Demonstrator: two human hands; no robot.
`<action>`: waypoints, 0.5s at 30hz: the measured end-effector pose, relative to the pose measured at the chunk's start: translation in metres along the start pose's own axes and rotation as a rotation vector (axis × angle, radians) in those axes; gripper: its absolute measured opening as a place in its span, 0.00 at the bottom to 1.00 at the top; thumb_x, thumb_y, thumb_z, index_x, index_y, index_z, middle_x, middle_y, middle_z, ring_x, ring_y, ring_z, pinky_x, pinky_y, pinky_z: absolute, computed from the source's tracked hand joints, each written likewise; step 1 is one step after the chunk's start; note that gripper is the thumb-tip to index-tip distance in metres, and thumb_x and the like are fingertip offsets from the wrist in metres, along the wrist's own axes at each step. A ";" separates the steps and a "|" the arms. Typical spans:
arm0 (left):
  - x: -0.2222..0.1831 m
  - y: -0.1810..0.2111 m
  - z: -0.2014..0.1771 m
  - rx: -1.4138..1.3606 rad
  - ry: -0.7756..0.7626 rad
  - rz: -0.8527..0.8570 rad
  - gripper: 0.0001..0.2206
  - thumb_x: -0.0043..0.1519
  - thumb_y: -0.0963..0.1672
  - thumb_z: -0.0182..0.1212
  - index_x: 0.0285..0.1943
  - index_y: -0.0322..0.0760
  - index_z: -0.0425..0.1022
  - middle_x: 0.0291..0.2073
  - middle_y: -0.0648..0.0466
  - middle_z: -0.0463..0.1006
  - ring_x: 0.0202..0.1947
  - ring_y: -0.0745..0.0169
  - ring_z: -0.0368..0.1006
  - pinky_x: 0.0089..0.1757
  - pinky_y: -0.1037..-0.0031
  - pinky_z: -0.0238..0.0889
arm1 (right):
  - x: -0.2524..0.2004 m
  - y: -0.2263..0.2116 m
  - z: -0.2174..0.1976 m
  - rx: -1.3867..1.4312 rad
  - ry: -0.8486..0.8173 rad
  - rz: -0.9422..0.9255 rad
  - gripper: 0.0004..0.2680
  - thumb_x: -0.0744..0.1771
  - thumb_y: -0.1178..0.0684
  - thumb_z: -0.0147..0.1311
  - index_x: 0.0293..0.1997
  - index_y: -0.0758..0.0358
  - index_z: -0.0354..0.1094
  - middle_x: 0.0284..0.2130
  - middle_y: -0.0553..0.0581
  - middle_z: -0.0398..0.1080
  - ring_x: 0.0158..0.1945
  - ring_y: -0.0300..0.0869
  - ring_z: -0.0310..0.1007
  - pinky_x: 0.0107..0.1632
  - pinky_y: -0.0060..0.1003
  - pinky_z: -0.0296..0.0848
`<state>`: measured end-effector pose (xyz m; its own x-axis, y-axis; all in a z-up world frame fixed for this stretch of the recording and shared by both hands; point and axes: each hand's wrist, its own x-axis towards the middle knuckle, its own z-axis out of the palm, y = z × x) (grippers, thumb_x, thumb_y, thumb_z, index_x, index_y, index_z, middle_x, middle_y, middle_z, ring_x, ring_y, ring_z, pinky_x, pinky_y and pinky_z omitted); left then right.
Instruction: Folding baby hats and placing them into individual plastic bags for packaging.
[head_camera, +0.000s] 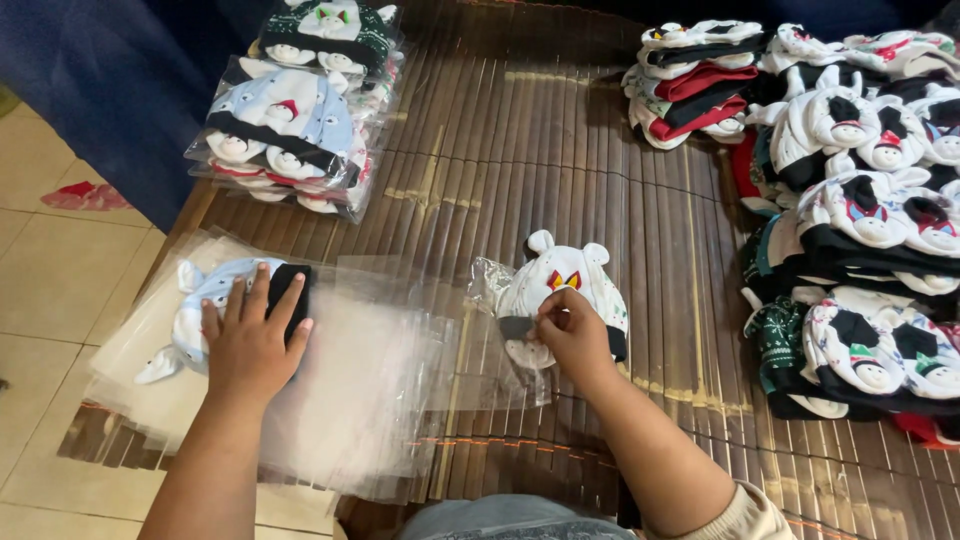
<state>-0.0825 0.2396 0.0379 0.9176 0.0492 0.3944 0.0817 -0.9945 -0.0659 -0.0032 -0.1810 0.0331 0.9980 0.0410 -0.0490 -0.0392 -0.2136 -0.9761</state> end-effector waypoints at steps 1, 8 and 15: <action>0.000 0.003 -0.001 0.000 0.000 0.002 0.28 0.64 0.55 0.52 0.77 0.66 0.62 0.75 0.46 0.62 0.72 0.34 0.60 0.64 0.30 0.45 | -0.002 0.000 -0.003 0.001 0.001 0.000 0.05 0.63 0.66 0.56 0.39 0.65 0.70 0.33 0.60 0.72 0.33 0.42 0.78 0.38 0.36 0.80; 0.013 0.074 -0.025 0.024 0.284 0.055 0.25 0.58 0.50 0.62 0.68 0.56 0.76 0.58 0.48 0.79 0.62 0.43 0.73 0.64 0.26 0.32 | -0.023 -0.030 -0.027 -0.606 0.050 -0.160 0.11 0.64 0.53 0.61 0.49 0.52 0.67 0.35 0.53 0.78 0.38 0.46 0.82 0.39 0.43 0.79; 0.005 0.175 -0.064 -0.092 -0.514 -0.086 0.29 0.61 0.59 0.51 0.72 0.56 0.63 0.63 0.46 0.70 0.64 0.43 0.64 0.58 0.25 0.31 | -0.004 -0.028 -0.068 -1.171 0.231 0.126 0.20 0.67 0.33 0.53 0.54 0.58 0.63 0.53 0.64 0.70 0.52 0.58 0.77 0.49 0.52 0.81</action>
<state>-0.0880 0.0596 0.0872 0.9832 0.1474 -0.1073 0.1520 -0.9877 0.0364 -0.0031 -0.2412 0.0746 0.9806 -0.1945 0.0252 -0.1871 -0.9663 -0.1766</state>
